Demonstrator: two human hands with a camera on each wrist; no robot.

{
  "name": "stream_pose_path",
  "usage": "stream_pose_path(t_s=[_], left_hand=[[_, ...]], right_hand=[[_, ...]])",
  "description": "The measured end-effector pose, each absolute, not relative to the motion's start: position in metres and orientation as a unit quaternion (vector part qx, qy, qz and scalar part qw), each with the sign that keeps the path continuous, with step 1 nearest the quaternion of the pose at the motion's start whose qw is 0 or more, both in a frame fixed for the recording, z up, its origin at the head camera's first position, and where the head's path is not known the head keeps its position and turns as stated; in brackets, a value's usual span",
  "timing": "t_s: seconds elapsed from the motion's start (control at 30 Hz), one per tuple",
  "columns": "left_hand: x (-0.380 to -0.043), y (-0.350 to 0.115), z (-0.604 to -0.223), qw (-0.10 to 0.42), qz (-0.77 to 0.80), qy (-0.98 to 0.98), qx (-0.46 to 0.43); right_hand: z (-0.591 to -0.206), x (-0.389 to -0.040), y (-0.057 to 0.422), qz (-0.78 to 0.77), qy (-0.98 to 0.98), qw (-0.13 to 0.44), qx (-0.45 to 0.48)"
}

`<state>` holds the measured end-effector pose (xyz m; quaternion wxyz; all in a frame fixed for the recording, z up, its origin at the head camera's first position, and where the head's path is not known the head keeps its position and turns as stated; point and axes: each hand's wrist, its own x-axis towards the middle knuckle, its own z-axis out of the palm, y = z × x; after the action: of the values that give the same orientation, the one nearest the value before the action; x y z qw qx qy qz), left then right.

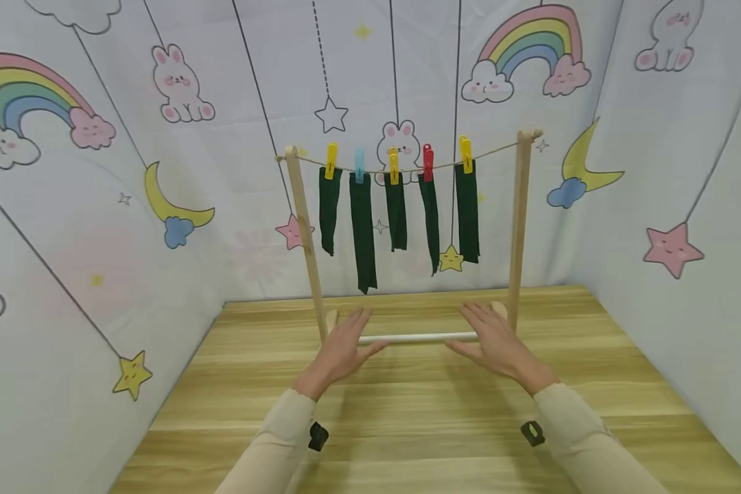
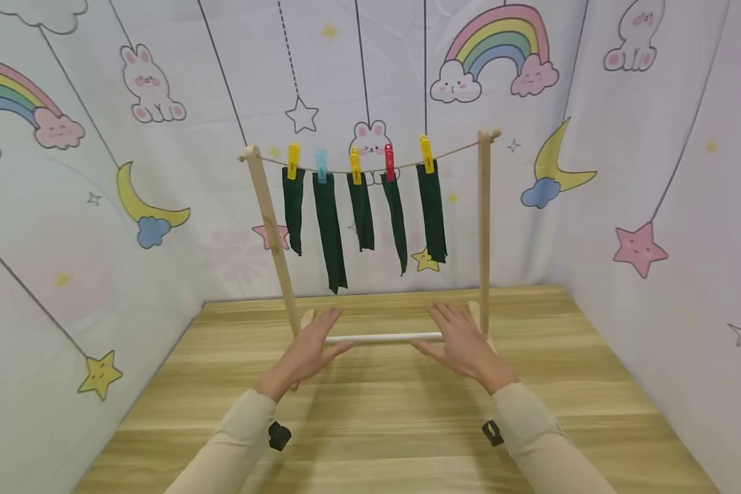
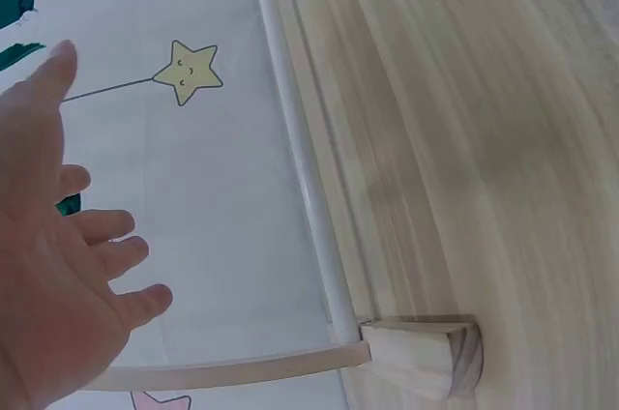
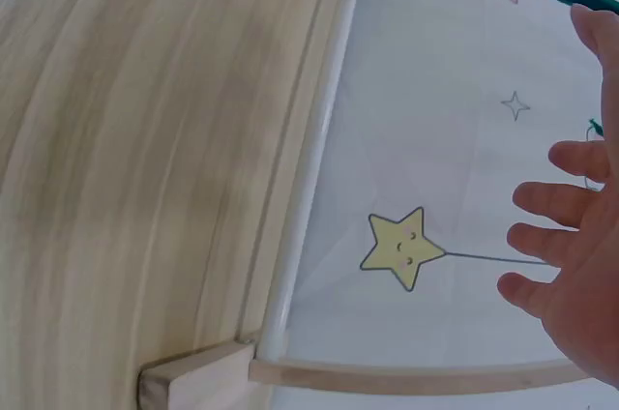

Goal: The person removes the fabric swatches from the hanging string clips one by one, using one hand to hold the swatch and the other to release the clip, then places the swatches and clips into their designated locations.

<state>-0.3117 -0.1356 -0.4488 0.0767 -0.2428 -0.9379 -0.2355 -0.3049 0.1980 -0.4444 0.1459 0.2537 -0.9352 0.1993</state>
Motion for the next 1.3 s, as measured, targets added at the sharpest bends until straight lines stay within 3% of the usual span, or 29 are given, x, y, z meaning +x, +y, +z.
stream_pose_path(t_s=[0.53,0.87,1.1,1.3], left_hand=[[-0.315,-0.156,-0.421,0.098,-0.339,-0.912,-0.208],[-0.318,-0.162,-0.409,0.169,-0.352,-0.901,-0.189],[-0.321,-0.165,-0.396,0.231,-0.362,-0.881,-0.199],[-0.324,-0.165,-0.387,0.255,-0.369,-0.871,-0.203]], right_hand=[[-0.398,-0.314,0.162,0.244,-0.884,0.234,0.324],[-0.357,-0.317,0.132,0.248,-0.875,0.23,0.346],[-0.329,-0.324,0.109,0.261,-0.851,0.264,0.371],[-0.306,-0.325,0.093,0.259,-0.841,0.283,0.382]])
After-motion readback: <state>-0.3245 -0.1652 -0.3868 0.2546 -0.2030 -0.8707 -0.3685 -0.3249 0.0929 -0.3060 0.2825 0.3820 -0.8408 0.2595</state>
